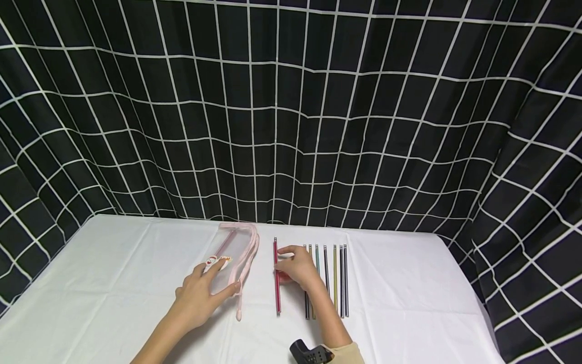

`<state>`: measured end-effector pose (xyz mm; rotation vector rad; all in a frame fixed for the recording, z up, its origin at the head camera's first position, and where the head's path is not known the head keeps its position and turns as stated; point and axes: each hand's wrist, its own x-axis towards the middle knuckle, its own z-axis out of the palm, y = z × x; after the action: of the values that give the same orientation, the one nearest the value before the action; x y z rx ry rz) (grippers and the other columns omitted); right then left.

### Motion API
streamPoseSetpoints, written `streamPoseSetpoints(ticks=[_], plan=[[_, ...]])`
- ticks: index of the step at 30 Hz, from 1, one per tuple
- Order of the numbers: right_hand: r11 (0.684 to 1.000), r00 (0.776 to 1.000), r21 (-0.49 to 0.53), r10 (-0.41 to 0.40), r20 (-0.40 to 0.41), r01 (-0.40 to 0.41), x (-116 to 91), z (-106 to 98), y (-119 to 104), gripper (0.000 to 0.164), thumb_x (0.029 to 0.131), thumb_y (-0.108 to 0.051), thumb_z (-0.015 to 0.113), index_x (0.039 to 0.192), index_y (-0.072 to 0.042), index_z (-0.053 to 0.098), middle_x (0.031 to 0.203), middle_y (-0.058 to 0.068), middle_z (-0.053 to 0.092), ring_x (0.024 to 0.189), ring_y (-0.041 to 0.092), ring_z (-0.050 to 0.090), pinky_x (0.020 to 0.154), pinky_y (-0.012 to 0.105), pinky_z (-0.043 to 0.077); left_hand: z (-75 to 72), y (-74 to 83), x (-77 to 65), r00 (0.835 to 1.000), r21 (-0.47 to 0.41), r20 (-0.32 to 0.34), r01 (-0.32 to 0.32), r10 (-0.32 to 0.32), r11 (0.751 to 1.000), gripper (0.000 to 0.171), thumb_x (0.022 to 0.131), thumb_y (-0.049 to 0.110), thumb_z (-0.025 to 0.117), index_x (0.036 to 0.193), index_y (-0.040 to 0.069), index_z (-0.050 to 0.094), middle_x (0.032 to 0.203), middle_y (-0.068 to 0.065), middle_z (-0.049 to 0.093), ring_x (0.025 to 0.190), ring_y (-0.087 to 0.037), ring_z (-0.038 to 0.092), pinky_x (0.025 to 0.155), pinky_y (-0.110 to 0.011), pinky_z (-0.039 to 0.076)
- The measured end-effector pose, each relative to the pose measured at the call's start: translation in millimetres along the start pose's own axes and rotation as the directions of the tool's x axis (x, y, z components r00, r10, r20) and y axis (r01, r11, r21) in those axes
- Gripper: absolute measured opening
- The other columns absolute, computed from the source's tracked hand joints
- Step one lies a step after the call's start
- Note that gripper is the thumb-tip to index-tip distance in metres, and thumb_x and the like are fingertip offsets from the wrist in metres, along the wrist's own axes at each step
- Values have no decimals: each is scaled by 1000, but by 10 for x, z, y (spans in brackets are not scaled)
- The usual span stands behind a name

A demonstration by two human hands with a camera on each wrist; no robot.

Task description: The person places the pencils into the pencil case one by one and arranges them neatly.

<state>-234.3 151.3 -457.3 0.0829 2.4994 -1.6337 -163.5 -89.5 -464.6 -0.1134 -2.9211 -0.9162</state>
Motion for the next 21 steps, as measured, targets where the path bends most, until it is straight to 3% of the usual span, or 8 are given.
streamPoseSetpoints(ticks=[15, 21], plan=[[989, 998, 140, -56, 2, 55, 1, 72, -42, 45, 88, 8, 68, 132, 12, 63, 83, 19, 75, 59, 13, 67, 60, 32, 62, -3, 5, -1, 1000, 7, 4, 3, -3, 1000, 74, 94, 69, 63, 151, 22, 59, 150, -30, 51, 126, -53, 57, 88, -71, 46], [978, 999, 203, -42, 6, 40, -26, 101, -90, 49, 90, 7, 67, 137, 13, 59, 90, 25, 74, 65, 15, 70, 64, 34, 63, -3, 4, -3, 1000, 6, 3, 3, -3, 1000, 74, 94, 68, 63, 151, 22, 58, 150, -29, 51, 126, -53, 57, 88, -71, 46]])
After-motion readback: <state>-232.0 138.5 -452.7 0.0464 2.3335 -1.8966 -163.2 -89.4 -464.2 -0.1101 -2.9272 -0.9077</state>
